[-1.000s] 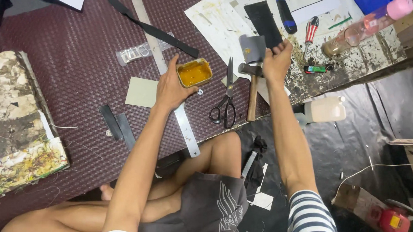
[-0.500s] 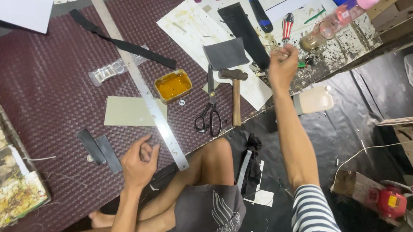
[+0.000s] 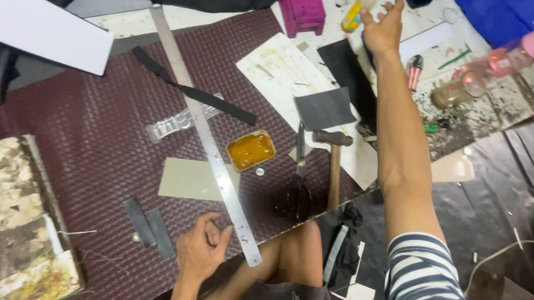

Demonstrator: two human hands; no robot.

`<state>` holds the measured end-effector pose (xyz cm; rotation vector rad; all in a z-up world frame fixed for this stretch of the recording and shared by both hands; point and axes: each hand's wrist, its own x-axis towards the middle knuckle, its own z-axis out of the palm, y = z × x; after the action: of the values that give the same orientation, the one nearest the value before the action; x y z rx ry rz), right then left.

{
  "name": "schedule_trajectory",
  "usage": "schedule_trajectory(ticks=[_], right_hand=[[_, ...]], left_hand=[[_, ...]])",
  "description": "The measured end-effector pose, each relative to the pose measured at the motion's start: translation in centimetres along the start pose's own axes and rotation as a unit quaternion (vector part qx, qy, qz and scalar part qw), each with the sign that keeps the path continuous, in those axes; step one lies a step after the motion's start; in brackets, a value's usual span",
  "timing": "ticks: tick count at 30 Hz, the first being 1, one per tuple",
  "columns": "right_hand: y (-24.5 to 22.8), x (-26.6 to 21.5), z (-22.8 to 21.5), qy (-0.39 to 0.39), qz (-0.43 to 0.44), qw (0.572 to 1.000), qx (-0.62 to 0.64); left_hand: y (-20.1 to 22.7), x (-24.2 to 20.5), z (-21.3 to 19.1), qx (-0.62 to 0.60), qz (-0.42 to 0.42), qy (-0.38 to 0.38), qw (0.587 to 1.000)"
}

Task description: Measuring, gluing, and hammering leather components to assemble a product

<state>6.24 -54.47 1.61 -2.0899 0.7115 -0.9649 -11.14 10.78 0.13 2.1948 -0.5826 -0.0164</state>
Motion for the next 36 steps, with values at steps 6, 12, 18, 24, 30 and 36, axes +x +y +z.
schedule_trajectory(ticks=[6, 12, 18, 24, 30, 36], right_hand=[[2.7, 3.8, 5.4, 0.064, 0.045, 0.996, -0.047], [-4.1, 0.5, 4.8, 0.02, -0.048, 0.983, -0.177], [-6.4, -2.5, 4.6, 0.099, -0.069, 0.989, -0.081], [-13.4, -10.8, -0.4, -0.006, -0.189, 0.914, 0.36], [-22.1, -34.1, -4.2, -0.099, -0.095, 0.947, 0.29], [-31.3, -47.9, -9.8, -0.347, -0.094, 0.929, -0.092]], left_hand=[[0.9, 0.6, -0.5, 0.016, 0.026, -0.014, 0.999], [0.5, 0.8, -0.7, -0.017, 0.012, -0.005, 1.0], [1.3, 1.4, -1.3, -0.01, 0.042, 0.007, 0.999], [1.5, 1.3, -2.0, -0.042, -0.035, -0.03, 0.998], [-1.1, 0.8, -1.0, -0.255, -0.007, -0.027, 0.966], [10.1, 1.5, -9.3, -0.23, 0.239, -0.085, 0.94]])
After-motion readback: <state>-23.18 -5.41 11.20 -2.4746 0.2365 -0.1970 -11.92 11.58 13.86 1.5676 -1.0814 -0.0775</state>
